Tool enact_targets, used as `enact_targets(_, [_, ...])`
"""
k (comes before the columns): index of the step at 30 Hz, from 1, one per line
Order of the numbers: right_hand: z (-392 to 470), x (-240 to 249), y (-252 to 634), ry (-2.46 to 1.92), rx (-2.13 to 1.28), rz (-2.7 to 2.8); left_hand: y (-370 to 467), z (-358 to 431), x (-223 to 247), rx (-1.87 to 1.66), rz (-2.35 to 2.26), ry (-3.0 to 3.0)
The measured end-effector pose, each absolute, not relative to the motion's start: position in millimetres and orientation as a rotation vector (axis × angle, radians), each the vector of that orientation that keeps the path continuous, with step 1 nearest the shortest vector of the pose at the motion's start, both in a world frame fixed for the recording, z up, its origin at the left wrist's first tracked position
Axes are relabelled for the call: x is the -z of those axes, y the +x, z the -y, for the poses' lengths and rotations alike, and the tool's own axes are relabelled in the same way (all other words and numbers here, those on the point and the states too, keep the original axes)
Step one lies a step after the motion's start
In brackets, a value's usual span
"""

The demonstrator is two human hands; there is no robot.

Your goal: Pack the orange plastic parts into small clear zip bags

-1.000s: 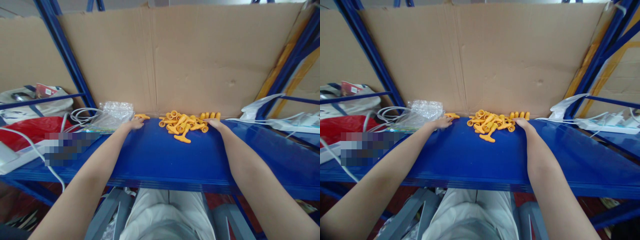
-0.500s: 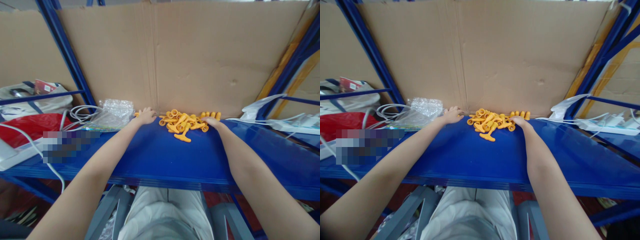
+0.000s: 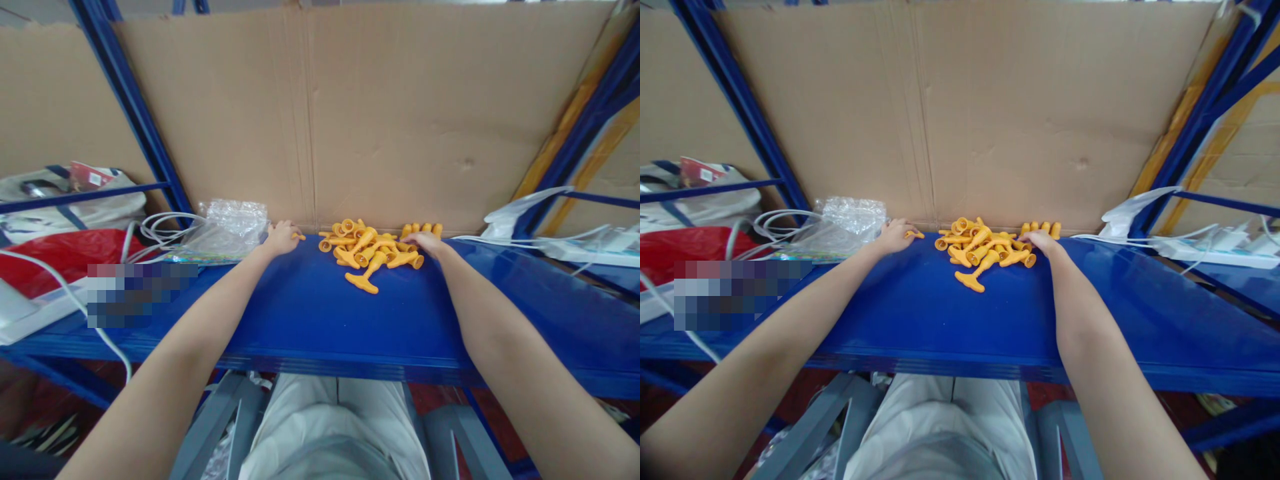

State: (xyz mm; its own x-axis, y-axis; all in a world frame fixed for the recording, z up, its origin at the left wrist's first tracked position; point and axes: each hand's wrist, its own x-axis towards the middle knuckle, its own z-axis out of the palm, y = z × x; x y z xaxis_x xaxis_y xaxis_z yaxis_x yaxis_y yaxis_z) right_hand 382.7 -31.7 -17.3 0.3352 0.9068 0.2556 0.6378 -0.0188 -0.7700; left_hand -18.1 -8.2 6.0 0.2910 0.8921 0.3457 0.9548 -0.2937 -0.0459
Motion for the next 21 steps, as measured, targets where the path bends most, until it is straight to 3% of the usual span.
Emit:
enact_targets(15, [25, 21, 383, -1.722, -0.581, 1.301, -5, 20, -14, 0.486, 1.584, -2.353])
enact_targets(21, [27, 14, 375, -1.710, -0.568, 1.327, 18, 21, -17, 0.627, 1.321, -2.510])
